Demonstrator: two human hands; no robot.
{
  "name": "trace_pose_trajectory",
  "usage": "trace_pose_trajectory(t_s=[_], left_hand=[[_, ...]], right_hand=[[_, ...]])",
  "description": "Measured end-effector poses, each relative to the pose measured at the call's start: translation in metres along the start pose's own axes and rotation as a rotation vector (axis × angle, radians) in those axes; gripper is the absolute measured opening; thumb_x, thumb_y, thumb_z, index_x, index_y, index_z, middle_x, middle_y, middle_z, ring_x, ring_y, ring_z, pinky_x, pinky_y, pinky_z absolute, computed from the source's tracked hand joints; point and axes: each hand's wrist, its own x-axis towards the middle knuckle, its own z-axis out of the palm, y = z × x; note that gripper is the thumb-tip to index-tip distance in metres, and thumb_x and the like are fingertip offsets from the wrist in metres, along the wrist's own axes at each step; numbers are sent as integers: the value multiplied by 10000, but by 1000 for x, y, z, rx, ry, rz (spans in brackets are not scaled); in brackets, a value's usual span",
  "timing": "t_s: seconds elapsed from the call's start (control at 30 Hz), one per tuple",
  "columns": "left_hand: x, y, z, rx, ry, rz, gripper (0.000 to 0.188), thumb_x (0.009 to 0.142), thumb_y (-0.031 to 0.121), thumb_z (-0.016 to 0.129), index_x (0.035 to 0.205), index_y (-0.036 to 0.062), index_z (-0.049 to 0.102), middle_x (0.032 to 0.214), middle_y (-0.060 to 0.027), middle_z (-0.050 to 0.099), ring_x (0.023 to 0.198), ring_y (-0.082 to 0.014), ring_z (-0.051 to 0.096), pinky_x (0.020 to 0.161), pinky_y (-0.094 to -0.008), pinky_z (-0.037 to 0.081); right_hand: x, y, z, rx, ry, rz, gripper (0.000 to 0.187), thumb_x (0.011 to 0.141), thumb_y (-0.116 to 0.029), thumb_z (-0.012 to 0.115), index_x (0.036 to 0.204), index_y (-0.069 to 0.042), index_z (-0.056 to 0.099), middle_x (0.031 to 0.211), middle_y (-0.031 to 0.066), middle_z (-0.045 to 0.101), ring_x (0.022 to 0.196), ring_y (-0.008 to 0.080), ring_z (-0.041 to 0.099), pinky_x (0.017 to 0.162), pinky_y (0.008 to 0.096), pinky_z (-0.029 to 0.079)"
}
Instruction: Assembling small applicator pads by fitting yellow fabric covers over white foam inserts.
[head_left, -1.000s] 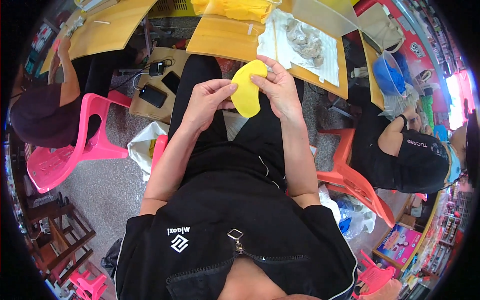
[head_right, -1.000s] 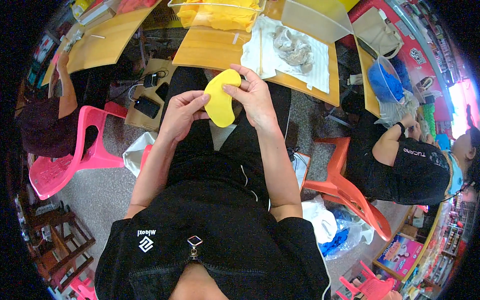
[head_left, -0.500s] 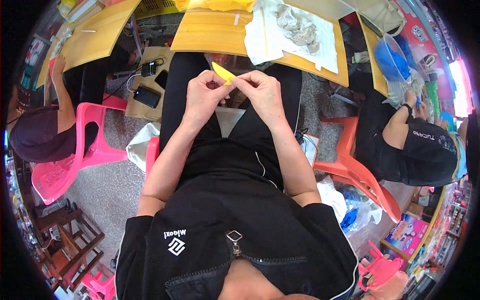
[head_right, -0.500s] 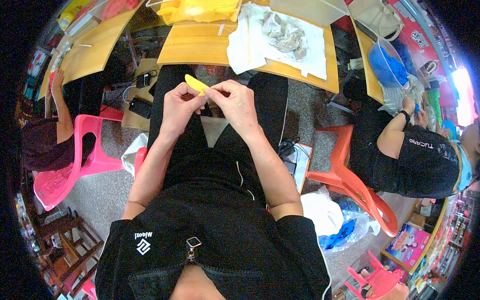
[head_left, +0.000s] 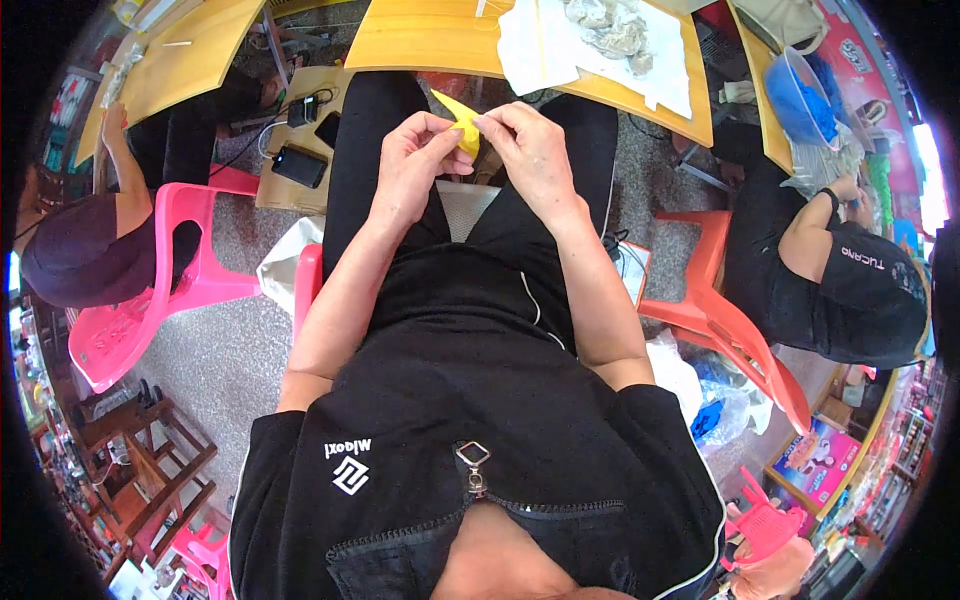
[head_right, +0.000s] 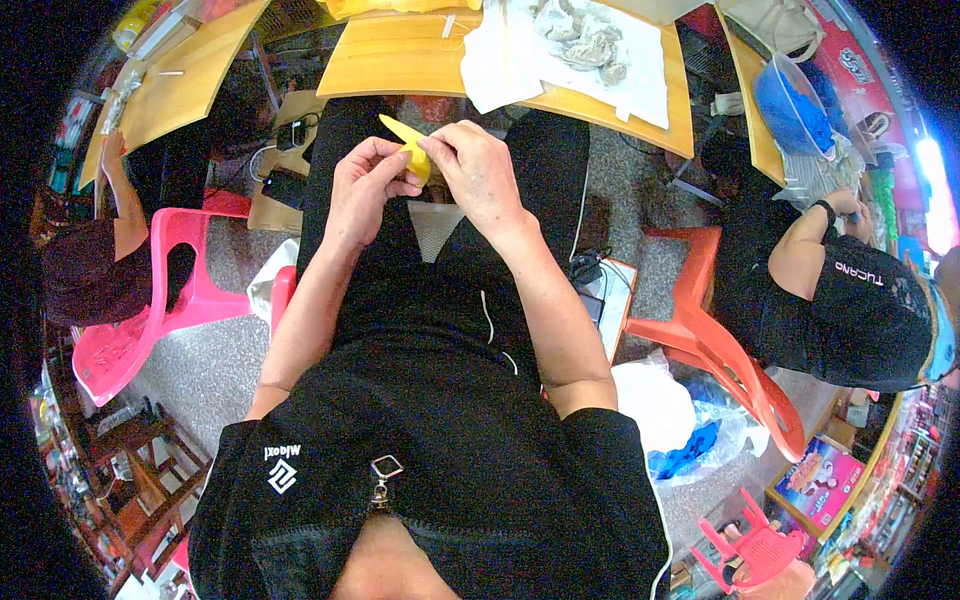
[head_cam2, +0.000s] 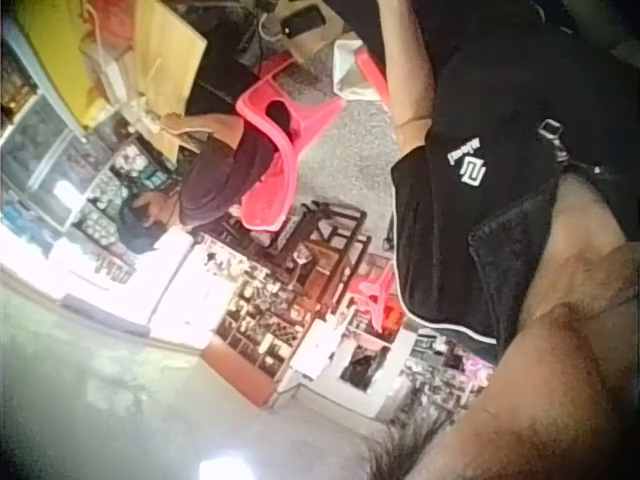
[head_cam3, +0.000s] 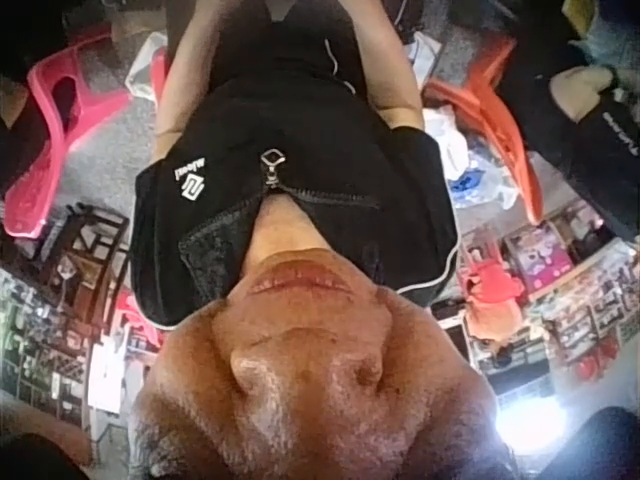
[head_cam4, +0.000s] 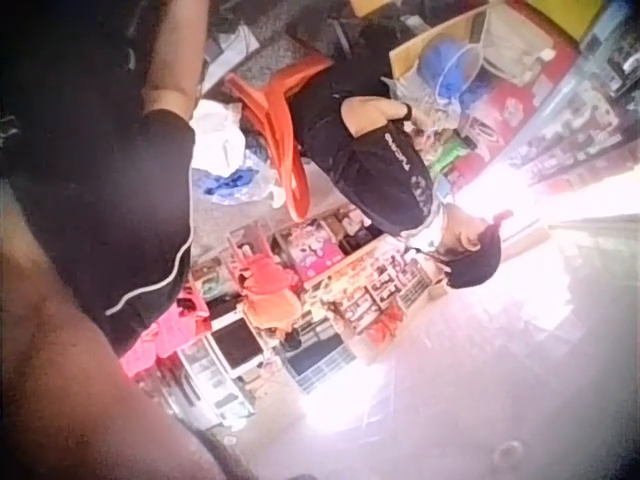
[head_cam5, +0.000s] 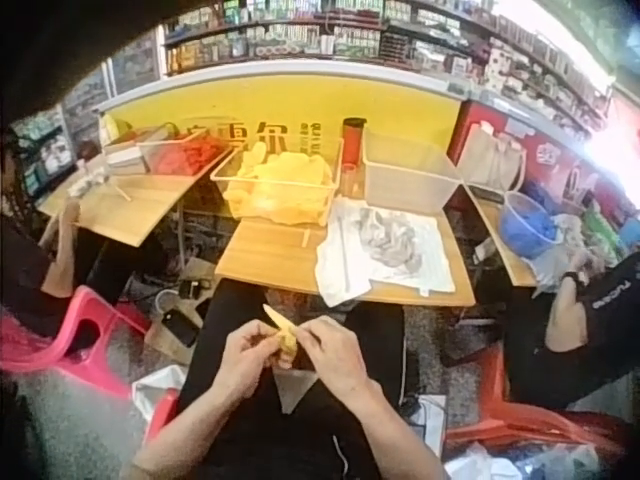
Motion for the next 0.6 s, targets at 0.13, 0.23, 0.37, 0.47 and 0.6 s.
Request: trace_pose_trajectory(t_s=[0.13,0.23,0.37,0.47,0.6], left_hand=[[-3,1,-3,-74,9,-120,145,906,125,572,877,-17,580,788,-94,622,654,-139,625,609,-261,553],[-3,3,-4,-44,84,-73,183,905,154,582,859,-22,591,767,-86,624,654,-130,626,609,-255,551],[-4,-1,-1,-12,46,4,178,908,163,583,860,-6,613,764,-68,636,653,-104,623,600,-237,542],[-6,0,-1,61,59,20,156,903,149,591,851,3,612,753,-65,638,644,-96,619,586,-223,531],[-5,-4,-5,102,67,58,142,890,120,599,838,-12,603,750,-67,646,647,-99,621,581,-220,518]], right_hand=[[-1,3,2,51,70,30,159,852,-143,631,875,13,656,765,97,634,662,141,595,601,272,461],[0,-10,-3,155,110,77,187,811,-172,683,851,9,660,779,120,636,665,186,619,625,295,493],[-5,-13,4,197,4,132,176,783,-149,705,861,3,665,787,93,646,668,138,618,611,259,506],[-5,-6,4,178,-41,159,167,785,-136,691,870,5,661,798,97,641,669,158,626,614,270,503],[-4,-4,4,127,-23,114,151,794,-121,668,867,10,653,805,107,635,681,178,631,623,284,499]])
